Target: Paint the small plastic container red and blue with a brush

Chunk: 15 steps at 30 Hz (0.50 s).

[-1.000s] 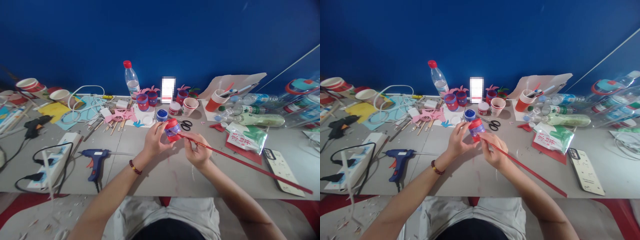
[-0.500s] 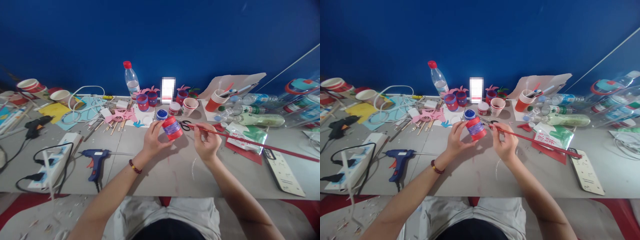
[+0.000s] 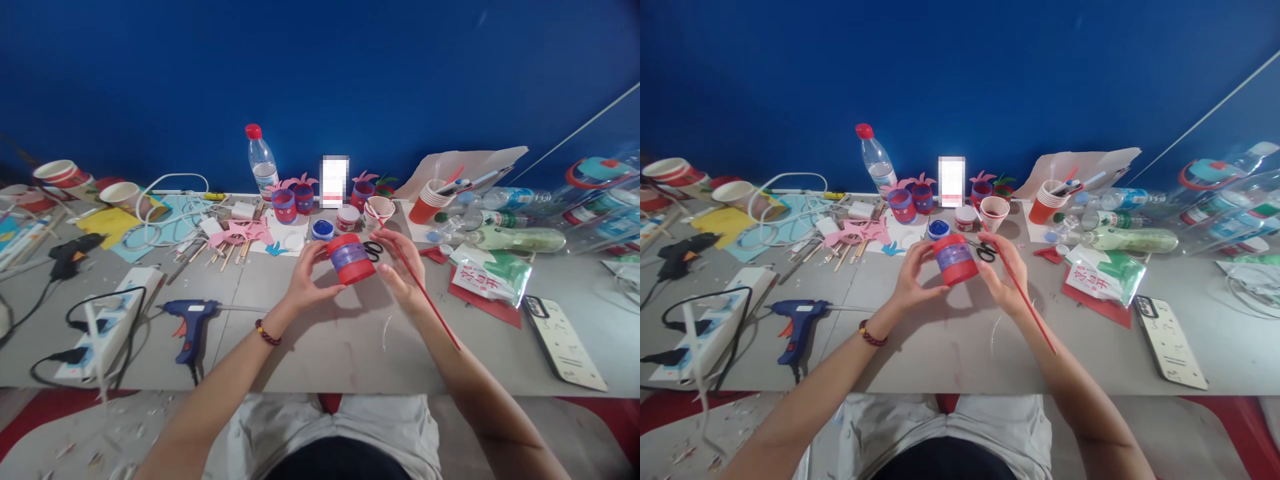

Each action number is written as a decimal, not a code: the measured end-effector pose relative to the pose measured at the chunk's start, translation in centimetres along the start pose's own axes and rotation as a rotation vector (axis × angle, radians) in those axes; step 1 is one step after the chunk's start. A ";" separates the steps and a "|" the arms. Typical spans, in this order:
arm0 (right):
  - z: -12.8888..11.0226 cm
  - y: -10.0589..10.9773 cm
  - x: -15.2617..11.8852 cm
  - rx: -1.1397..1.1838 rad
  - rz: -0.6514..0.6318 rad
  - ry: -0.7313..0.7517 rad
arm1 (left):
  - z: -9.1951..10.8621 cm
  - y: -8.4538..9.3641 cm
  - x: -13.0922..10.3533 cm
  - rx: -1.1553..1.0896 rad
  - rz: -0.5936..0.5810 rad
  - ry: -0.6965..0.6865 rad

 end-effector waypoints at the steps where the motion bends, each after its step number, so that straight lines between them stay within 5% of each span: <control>1: 0.6 -0.1 0.1 0.087 -0.048 -0.032 | -0.3 -0.1 -0.1 -0.059 -0.002 0.021; 6: 2.3 -0.9 0.2 0.368 -0.207 -0.198 | -1.5 -0.8 -0.3 -0.286 -0.098 0.135; 15: 2.3 -1.3 0.3 0.401 -0.246 -0.229 | -1.6 -1.4 -0.4 -0.405 -0.187 0.194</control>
Point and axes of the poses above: each hand's wrist, its own x-axis towards the middle knuckle, its own y-axis out of the back of the hand, z = x × y, the point moved 5 cm from there along x, towards the middle knuckle, and after that the axes turned 5 degrees about x, right-handed, at the moved point
